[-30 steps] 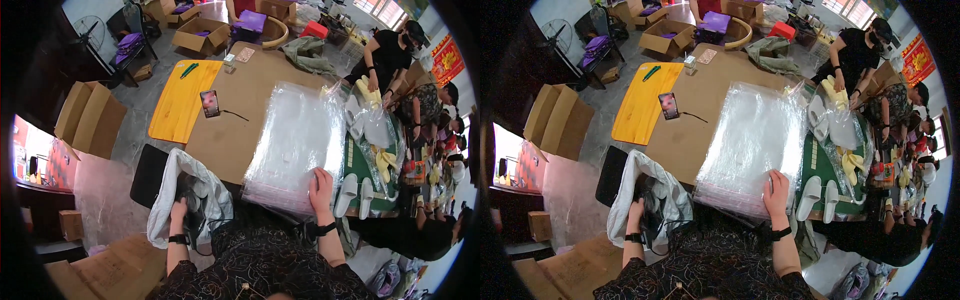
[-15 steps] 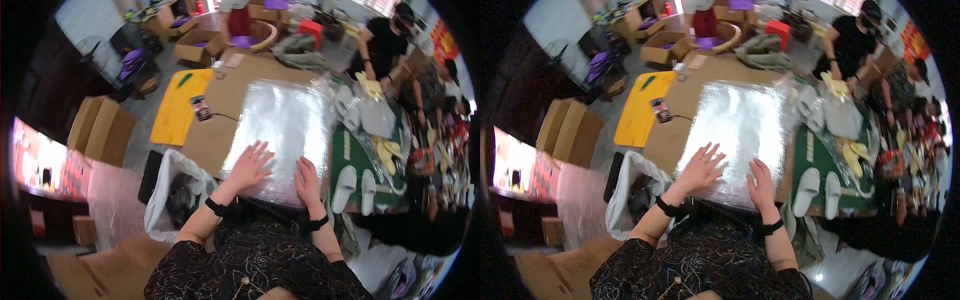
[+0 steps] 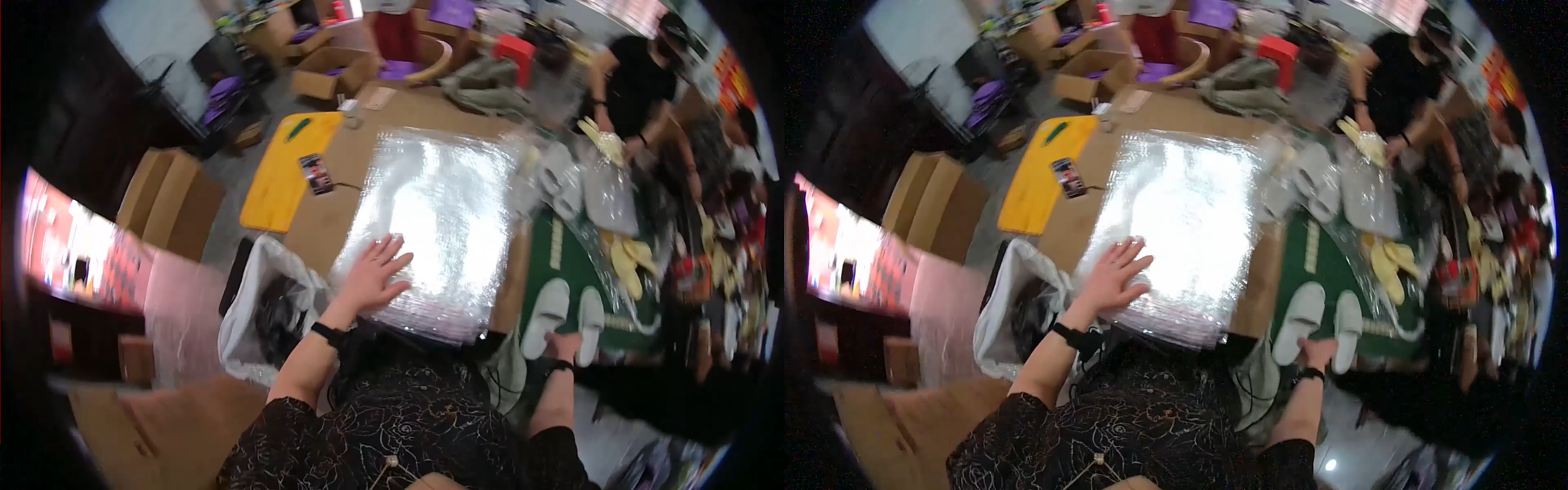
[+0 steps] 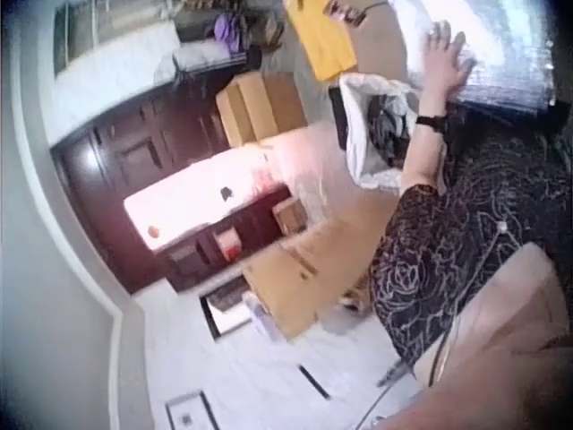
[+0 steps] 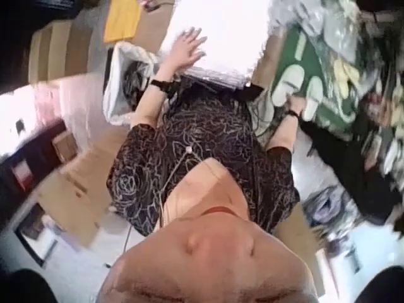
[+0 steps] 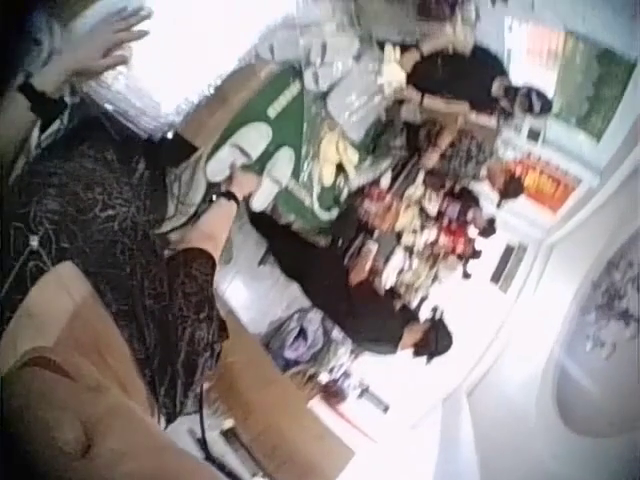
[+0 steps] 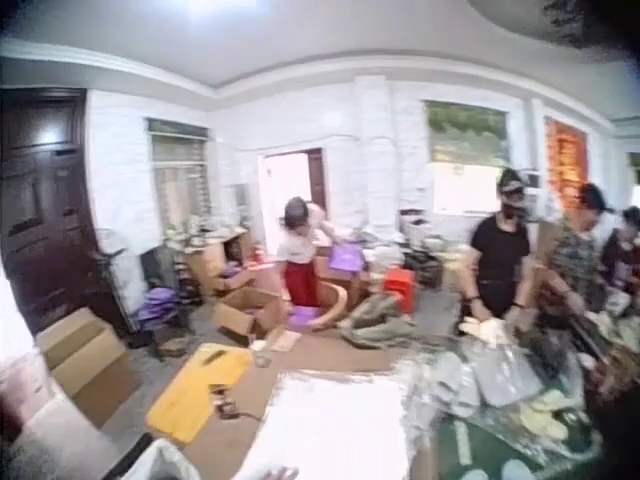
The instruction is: The recorder is packing pairs of white and yellow sandals into plastic bags and then placing them into a large white sack in a factory environment.
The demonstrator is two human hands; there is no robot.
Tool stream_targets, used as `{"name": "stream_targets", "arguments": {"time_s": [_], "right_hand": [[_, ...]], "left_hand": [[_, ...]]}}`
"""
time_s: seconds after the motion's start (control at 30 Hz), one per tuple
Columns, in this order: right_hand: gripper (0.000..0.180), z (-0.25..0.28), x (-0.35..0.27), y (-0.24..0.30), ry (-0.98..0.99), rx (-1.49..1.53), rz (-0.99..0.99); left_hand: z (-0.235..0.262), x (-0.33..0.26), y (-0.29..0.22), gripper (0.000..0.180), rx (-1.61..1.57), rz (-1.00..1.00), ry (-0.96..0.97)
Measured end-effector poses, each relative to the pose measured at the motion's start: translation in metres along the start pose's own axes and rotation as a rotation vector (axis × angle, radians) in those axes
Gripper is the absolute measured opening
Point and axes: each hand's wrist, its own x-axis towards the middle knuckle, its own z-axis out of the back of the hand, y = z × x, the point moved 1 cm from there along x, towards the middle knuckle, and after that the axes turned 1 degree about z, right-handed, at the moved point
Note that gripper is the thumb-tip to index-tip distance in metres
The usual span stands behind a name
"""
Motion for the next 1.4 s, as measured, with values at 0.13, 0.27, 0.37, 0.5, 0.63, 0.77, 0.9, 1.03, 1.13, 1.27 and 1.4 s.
{"name": "stream_targets", "arguments": {"time_s": [0.13,0.27,0.37,0.5,0.63,0.77,0.9,1.03,1.13,1.27,1.4], "right_hand": [[0.144,0.014,0.011,0.037,0.037,-0.042,0.013],[0.127,0.018,0.065,0.015,0.052,0.101,0.060],[0.107,0.016,0.083,0.012,0.101,0.286,0.029],[0.072,0.011,0.062,0.049,-0.006,0.467,0.018],[0.051,0.007,0.027,0.092,-0.029,0.568,0.334],[0.048,-0.019,0.023,0.093,-0.098,0.369,0.376],[0.034,-0.023,0.006,0.105,-0.206,0.182,0.290],[0.028,-0.019,0.000,0.112,-0.168,0.219,0.331],[0.026,-0.032,-0.004,0.098,-0.162,0.402,0.303],[0.025,-0.028,-0.042,0.115,-0.103,0.615,0.282],[0.022,0.009,-0.074,0.124,-0.239,1.002,0.434]], "left_hand": [[0.009,-0.029,0.005,0.058,0.062,0.037,-0.012],[0.015,-0.026,-0.002,0.057,0.056,0.048,-0.004],[0.011,-0.017,-0.003,0.057,0.053,0.024,0.000],[0.012,-0.020,-0.002,0.057,0.065,0.045,0.007],[0.015,-0.025,-0.003,0.057,0.078,0.060,0.006],[0.011,-0.016,-0.002,0.057,0.064,0.019,-0.007],[0.012,-0.022,-0.001,0.057,0.076,0.040,0.005],[0.013,-0.025,-0.001,0.057,0.067,0.047,-0.003],[0.011,-0.019,0.000,0.057,0.050,0.027,-0.007],[0.011,-0.025,0.004,0.057,0.037,0.039,-0.019],[0.008,-0.023,0.005,0.057,0.022,0.008,-0.053]]}}
